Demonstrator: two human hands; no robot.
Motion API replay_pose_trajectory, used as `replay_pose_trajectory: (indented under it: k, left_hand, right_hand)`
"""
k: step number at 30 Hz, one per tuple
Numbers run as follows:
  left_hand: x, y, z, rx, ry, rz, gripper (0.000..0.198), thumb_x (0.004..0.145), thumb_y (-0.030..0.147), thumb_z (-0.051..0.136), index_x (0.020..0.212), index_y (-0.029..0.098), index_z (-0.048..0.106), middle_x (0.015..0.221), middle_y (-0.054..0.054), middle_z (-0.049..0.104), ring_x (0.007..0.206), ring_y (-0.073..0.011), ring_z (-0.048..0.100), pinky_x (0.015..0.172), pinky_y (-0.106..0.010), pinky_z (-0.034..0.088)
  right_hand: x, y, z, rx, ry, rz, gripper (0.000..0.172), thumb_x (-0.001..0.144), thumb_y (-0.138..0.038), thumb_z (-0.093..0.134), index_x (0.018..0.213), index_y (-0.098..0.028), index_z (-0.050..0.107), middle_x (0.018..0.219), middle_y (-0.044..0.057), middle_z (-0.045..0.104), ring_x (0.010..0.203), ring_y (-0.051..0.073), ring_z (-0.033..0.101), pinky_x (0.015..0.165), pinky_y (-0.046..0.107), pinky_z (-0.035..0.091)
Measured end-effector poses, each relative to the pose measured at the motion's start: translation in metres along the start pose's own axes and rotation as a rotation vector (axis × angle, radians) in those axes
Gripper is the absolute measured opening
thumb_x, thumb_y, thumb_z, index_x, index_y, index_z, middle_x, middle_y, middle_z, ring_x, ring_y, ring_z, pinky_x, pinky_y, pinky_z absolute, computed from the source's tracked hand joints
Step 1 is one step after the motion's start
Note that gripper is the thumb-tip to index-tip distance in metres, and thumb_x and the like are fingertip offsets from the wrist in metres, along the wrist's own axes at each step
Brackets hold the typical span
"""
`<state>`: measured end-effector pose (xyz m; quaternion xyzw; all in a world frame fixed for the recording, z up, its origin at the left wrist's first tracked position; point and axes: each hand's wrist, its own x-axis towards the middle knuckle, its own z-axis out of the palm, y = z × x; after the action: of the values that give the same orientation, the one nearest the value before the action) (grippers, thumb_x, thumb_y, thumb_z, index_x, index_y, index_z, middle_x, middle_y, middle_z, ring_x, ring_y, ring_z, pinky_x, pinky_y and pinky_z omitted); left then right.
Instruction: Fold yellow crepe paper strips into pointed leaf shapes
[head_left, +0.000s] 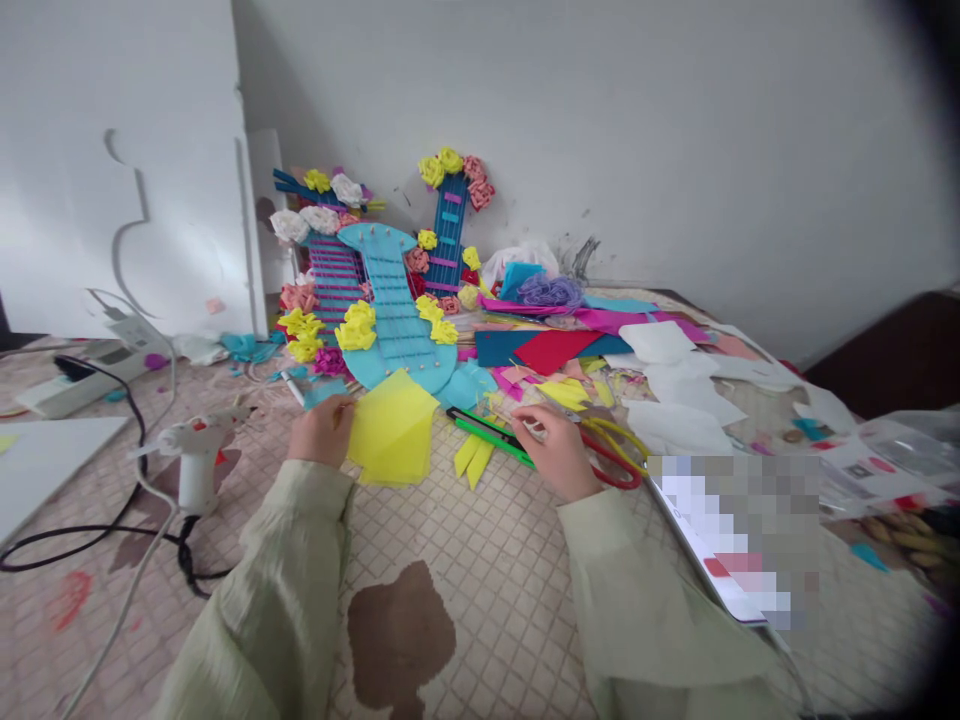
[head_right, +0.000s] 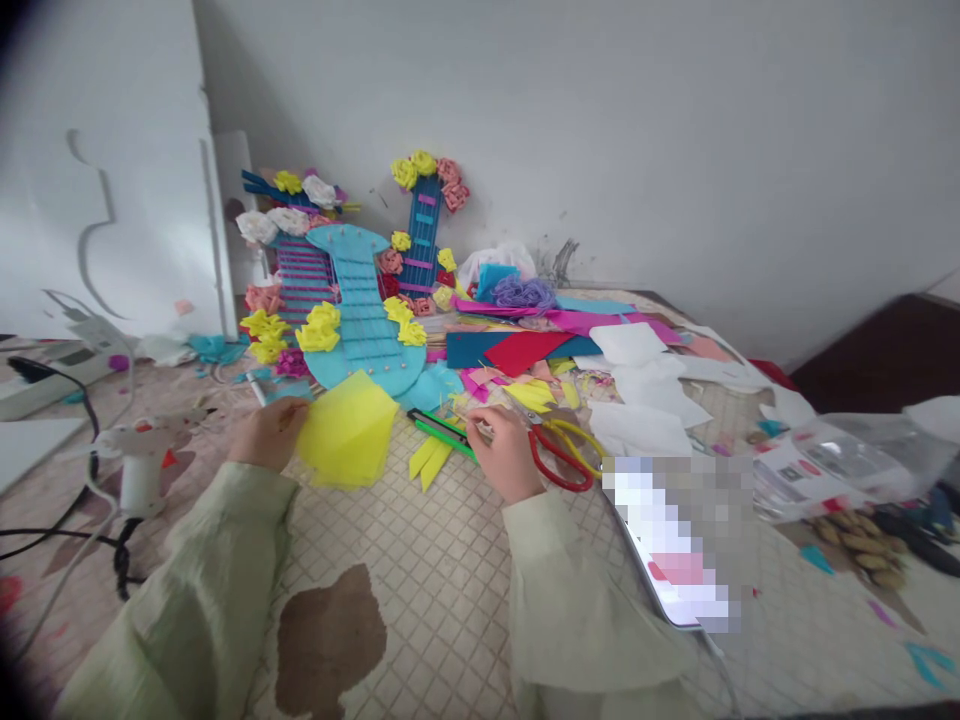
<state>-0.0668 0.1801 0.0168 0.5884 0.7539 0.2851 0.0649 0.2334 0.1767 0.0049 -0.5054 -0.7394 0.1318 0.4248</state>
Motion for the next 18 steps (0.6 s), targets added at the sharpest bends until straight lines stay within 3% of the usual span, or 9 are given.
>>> replay_pose_trajectory:
  k: [5,9,12,15,18]
  left_hand:
    - [-0.001,0.003,0.002,-0.019,0.073,0.066,0.021,0.070,0.022,0.043,0.079,0.017,0.061,0.089,-0.007,0.063,0.086,-0.0217,0.057,0.074,-0.029,0.042]
    - [-0.008,0.011,-0.009,-0.090,0.338,-0.037,0.020,0.072,0.023,0.044,0.081,0.018,0.061,0.070,-0.003,0.061,0.070,-0.0187,0.056,0.067,-0.029,0.042]
    - [-0.011,0.014,-0.016,-0.248,0.476,-0.084,0.022,0.072,0.025,0.045,0.087,0.016,0.060,0.071,-0.002,0.058,0.070,-0.0163,0.054,0.068,-0.029,0.041]
    - [-0.009,0.018,-0.013,-0.651,0.427,-0.108,0.023,0.067,0.029,0.050,0.083,0.015,0.060,0.067,0.000,0.055,0.065,-0.0126,0.052,0.062,-0.025,0.041]
    - [-0.011,0.028,-0.007,-0.797,0.244,-0.104,0.023,0.062,0.034,0.053,0.072,0.014,0.060,0.061,-0.001,0.056,0.055,-0.0112,0.052,0.050,-0.022,0.042]
  right_hand:
    - [-0.001,0.000,0.000,0.005,-0.002,0.006,0.014,0.076,-0.021,0.046,0.082,-0.019,0.058,0.083,0.004,0.061,0.079,0.017,0.054,0.072,0.032,0.044]
    - [-0.001,-0.001,0.000,0.005,0.008,0.008,0.014,0.076,-0.021,0.047,0.083,-0.019,0.058,0.084,0.005,0.061,0.079,0.017,0.054,0.073,0.032,0.044]
    - [-0.001,-0.003,-0.001,0.012,0.012,0.012,0.014,0.076,-0.021,0.047,0.083,-0.018,0.059,0.084,0.005,0.061,0.081,0.018,0.055,0.073,0.032,0.044]
    - [-0.001,-0.007,-0.001,0.039,0.005,0.029,0.015,0.077,-0.024,0.047,0.084,-0.019,0.059,0.086,0.005,0.061,0.081,0.018,0.055,0.072,0.031,0.044]
    - [-0.002,-0.010,-0.002,0.174,-0.077,0.073,0.022,0.080,-0.027,0.044,0.099,-0.020,0.054,0.089,0.005,0.062,0.083,0.017,0.057,0.074,0.032,0.045]
